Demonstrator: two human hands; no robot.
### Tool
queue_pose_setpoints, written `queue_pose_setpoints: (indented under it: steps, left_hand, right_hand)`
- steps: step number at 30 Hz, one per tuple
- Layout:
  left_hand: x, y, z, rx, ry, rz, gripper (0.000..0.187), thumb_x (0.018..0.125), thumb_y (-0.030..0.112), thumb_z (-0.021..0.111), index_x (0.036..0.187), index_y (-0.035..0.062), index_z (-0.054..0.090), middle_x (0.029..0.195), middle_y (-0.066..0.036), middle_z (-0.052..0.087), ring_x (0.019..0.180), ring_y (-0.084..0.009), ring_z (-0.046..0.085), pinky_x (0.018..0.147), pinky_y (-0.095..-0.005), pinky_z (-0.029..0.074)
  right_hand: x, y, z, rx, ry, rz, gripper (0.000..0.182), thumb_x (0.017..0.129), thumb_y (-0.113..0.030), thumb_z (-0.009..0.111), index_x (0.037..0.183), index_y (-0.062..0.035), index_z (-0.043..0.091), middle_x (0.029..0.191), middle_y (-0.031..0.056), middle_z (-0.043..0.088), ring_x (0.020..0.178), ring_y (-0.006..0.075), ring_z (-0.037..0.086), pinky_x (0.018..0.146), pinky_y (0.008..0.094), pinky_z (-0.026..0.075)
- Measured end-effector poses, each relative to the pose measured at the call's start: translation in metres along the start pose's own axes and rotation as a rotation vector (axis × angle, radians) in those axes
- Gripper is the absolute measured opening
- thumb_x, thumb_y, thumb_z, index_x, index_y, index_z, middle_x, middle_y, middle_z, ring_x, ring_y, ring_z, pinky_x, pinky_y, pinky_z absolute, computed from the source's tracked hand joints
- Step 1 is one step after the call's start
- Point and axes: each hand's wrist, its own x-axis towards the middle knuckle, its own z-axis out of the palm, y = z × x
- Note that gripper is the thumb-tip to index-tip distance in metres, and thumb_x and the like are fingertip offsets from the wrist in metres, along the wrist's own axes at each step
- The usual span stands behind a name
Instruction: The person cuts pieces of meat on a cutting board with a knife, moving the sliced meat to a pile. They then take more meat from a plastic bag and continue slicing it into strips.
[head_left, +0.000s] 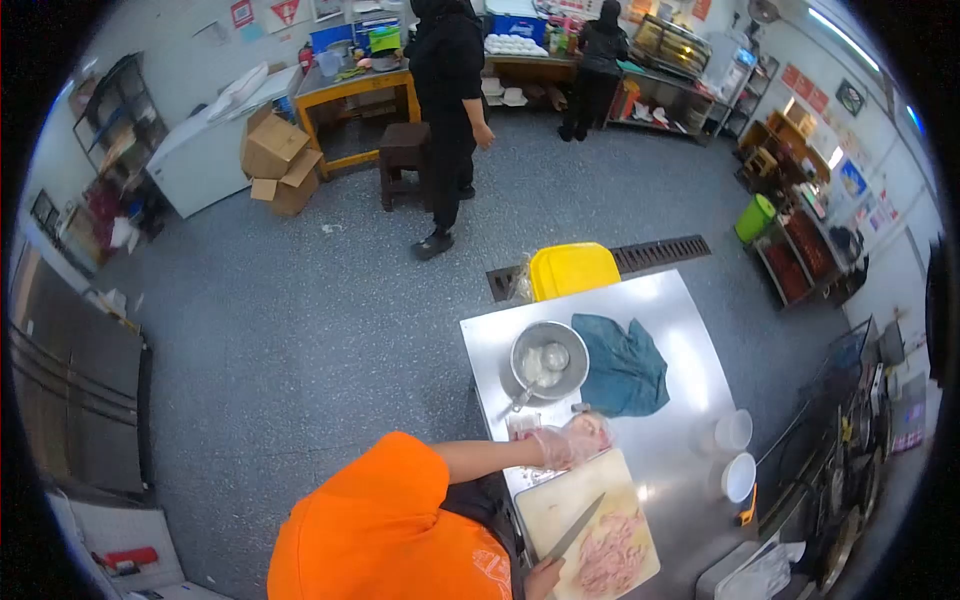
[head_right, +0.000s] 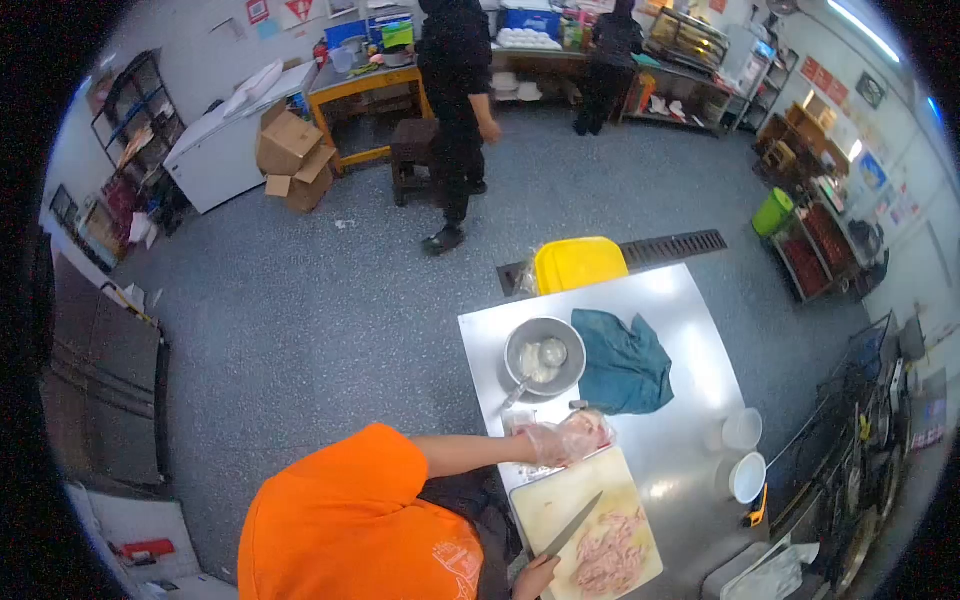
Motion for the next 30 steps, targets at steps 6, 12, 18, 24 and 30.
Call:
queue_pose_setpoints:
  steps: [6, 12, 18, 24, 30]
  left_hand:
    - [-0.049, 0.034, -0.063, -0.256, 0.236, 0.110, 0.027, 0.087, 0.014, 0.059, 0.112, 0.0045, 0.059, 0.102, -0.016, 0.063, 0.098, -0.0313, 0.064, 0.085, -0.0412, 0.052]
    - [-0.048, 0.013, -0.026, -0.140, 0.511, 0.246, 0.026, 0.089, 0.012, 0.058, 0.114, 0.0026, 0.059, 0.105, -0.018, 0.062, 0.102, -0.0333, 0.061, 0.088, -0.0411, 0.051]
    - [-0.019, 0.004, 0.036, -0.376, 0.463, 0.317, 0.022, 0.092, 0.015, 0.056, 0.109, 0.0031, 0.062, 0.100, -0.017, 0.064, 0.098, -0.0320, 0.063, 0.085, -0.0418, 0.052]
    - [-0.038, 0.083, 0.002, -0.558, -0.031, 0.139, 0.016, 0.095, 0.013, 0.057, 0.107, 0.0037, 0.060, 0.102, -0.010, 0.065, 0.093, -0.0244, 0.065, 0.081, -0.0380, 0.053]
    - [-0.075, 0.044, 0.136, -1.053, -0.416, 0.074, 0.025, 0.099, 0.014, 0.049, 0.118, 0.0014, 0.058, 0.102, -0.014, 0.068, 0.096, -0.0268, 0.066, 0.088, -0.0449, 0.053]
  right_hand:
    - [0.006, 0.005, 0.011, 0.062, 0.073, -0.023, 0.043, 0.101, -0.041, 0.046, 0.121, -0.0034, 0.052, 0.106, 0.0324, 0.064, 0.102, 0.0535, 0.059, 0.086, 0.0577, 0.047]
    - [0.014, 0.028, 0.030, 0.170, 0.114, 0.009, 0.042, 0.093, -0.039, 0.063, 0.110, -0.0025, 0.051, 0.097, 0.0302, 0.065, 0.094, 0.0520, 0.061, 0.079, 0.0553, 0.049]
    - [-0.010, -0.024, -0.002, 0.041, 0.109, -0.015, 0.032, 0.097, -0.031, 0.058, 0.104, -0.0013, 0.052, 0.095, 0.0306, 0.065, 0.090, 0.0524, 0.060, 0.077, 0.0543, 0.049]
    - [0.004, 0.006, 0.023, 0.269, 0.243, -0.116, 0.039, 0.104, -0.026, 0.042, 0.124, 0.0075, 0.048, 0.106, 0.0377, 0.061, 0.101, 0.0542, 0.057, 0.085, 0.0560, 0.044]
    - [-0.014, 0.008, 0.010, 0.186, 0.247, 0.084, 0.031, 0.102, -0.024, 0.044, 0.117, 0.0037, 0.046, 0.095, 0.0358, 0.063, 0.091, 0.0551, 0.059, 0.078, 0.0589, 0.044]
